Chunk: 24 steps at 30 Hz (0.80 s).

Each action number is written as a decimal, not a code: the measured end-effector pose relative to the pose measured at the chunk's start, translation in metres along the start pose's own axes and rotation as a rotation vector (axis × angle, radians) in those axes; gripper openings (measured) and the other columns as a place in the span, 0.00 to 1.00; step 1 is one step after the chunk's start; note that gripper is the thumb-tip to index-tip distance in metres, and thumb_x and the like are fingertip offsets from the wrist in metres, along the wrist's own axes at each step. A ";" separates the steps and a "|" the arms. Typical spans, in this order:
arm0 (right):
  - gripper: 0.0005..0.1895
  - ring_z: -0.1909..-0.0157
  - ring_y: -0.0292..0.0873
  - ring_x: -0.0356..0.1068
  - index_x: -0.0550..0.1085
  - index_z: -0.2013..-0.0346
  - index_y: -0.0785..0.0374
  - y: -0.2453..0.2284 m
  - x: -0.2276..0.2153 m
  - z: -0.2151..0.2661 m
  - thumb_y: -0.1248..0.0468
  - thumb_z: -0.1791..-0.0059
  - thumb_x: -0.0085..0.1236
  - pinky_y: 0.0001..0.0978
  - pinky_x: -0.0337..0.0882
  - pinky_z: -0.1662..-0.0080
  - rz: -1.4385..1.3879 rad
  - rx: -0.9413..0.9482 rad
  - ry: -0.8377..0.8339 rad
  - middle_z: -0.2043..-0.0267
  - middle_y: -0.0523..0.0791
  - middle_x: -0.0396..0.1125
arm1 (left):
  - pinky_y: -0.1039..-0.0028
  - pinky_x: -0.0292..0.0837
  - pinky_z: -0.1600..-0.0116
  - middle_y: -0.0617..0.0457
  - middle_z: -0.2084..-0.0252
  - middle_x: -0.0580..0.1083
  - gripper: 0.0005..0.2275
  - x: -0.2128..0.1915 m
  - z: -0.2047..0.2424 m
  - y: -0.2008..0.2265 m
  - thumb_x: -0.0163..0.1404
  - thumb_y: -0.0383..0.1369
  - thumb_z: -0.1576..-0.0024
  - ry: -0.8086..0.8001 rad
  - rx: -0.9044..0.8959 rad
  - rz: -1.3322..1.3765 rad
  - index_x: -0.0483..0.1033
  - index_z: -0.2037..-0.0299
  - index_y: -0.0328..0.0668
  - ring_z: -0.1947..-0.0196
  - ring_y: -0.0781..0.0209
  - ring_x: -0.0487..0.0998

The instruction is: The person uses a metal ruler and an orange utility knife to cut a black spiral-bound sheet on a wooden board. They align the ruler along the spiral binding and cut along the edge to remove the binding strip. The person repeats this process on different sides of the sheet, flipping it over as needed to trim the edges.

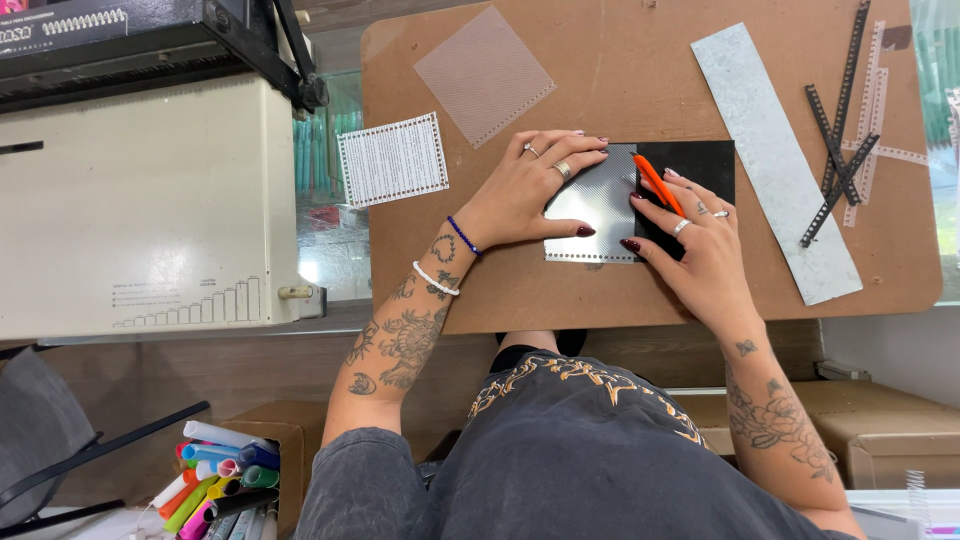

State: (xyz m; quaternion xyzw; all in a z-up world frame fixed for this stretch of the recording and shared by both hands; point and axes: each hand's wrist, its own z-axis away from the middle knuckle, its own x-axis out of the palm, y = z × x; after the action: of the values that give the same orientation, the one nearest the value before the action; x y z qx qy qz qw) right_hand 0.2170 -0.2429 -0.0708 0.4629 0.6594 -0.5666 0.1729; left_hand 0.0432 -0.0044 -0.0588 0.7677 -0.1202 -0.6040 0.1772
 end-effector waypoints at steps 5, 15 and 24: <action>0.24 0.21 0.50 0.60 0.79 0.35 0.51 0.001 0.000 -0.001 0.53 0.46 0.68 0.45 0.53 0.31 0.000 0.003 -0.010 0.30 0.43 0.70 | 0.59 0.48 0.23 0.59 0.26 0.66 0.38 -0.001 0.000 0.002 0.58 0.65 0.42 -0.003 -0.004 -0.010 0.67 0.28 0.52 0.23 0.60 0.60; 0.24 0.21 0.49 0.59 0.79 0.34 0.50 0.003 0.002 -0.001 0.52 0.45 0.66 0.45 0.54 0.33 0.025 0.005 -0.019 0.30 0.44 0.70 | 0.58 0.47 0.23 0.58 0.26 0.66 0.39 0.002 0.000 0.000 0.58 0.66 0.43 -0.009 -0.017 0.002 0.66 0.27 0.53 0.23 0.59 0.60; 0.23 0.21 0.50 0.59 0.79 0.35 0.50 0.002 0.001 -0.002 0.53 0.45 0.66 0.45 0.54 0.33 0.045 -0.002 -0.017 0.30 0.44 0.70 | 0.55 0.45 0.23 0.56 0.23 0.63 0.34 -0.003 0.002 0.006 0.57 0.59 0.39 -0.046 0.025 -0.038 0.68 0.25 0.56 0.21 0.56 0.56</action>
State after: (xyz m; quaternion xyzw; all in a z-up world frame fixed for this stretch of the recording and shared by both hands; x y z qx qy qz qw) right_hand 0.2185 -0.2411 -0.0724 0.4724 0.6480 -0.5659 0.1916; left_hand 0.0404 -0.0087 -0.0539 0.7578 -0.1174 -0.6233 0.1533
